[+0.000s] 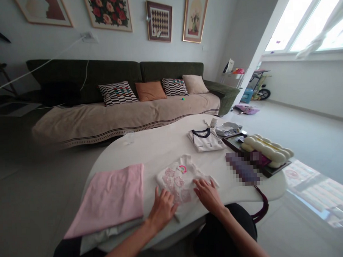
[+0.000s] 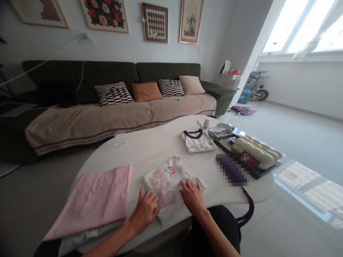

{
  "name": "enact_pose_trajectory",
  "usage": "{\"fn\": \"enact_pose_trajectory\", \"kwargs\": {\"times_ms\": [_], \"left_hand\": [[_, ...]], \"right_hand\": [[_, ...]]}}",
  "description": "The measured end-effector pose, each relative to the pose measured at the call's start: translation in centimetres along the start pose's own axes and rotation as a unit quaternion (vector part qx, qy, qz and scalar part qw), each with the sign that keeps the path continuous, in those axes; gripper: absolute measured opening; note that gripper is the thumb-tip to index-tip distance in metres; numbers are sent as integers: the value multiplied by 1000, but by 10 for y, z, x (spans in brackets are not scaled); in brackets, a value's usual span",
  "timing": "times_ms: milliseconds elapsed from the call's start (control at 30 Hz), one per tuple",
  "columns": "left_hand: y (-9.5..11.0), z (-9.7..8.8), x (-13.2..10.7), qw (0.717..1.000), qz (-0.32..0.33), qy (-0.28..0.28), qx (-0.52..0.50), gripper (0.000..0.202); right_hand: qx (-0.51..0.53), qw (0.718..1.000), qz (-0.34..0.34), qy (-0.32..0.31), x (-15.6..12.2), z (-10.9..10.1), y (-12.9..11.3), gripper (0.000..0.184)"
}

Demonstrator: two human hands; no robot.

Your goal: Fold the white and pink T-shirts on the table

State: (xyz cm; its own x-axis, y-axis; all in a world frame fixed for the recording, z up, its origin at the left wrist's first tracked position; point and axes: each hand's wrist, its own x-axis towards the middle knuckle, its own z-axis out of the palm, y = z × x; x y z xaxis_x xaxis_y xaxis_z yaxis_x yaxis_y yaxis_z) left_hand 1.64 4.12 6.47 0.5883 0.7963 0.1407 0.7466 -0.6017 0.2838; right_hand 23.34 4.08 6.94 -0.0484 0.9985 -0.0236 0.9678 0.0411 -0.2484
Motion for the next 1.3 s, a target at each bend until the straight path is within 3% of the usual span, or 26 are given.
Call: {"fn": "enact_pose_trajectory", "kwargs": {"times_ms": [100,200,267,367,467,533,767,1000,1133,1300], "left_hand": [[50,14,-10,998,32,4,-62,29],[71,16,4,994,33,-3,-106,29],[62,11,23,995,-8,8,-95,33],[24,6,50,995,-78,12,-53,48],[-13,10,65,994,-98,-20,-33,65],[-27,12,70,995,-92,-42,-25,68],[-34,4,108,995,-90,-44,-3,64],[-52,20,135,992,-102,-58,-50,68],[-61,11,131,989,-101,-52,-100,72],[-55,9,92,961,-228,26,-156,55]], "right_hand": [[-21,1000,19,1,31,1,7,44],[-29,999,27,-4,52,0,6,45],[-30,999,32,-2,56,1,3,46],[-26,999,39,-1,48,9,-1,47],[-23,998,57,-11,36,23,-4,51],[-21,997,70,-19,33,29,-3,53],[-8,995,102,-16,68,20,8,58],[17,994,112,-6,93,27,10,59],[47,991,123,25,85,14,24,60],[77,970,218,75,41,4,43,49]]}}
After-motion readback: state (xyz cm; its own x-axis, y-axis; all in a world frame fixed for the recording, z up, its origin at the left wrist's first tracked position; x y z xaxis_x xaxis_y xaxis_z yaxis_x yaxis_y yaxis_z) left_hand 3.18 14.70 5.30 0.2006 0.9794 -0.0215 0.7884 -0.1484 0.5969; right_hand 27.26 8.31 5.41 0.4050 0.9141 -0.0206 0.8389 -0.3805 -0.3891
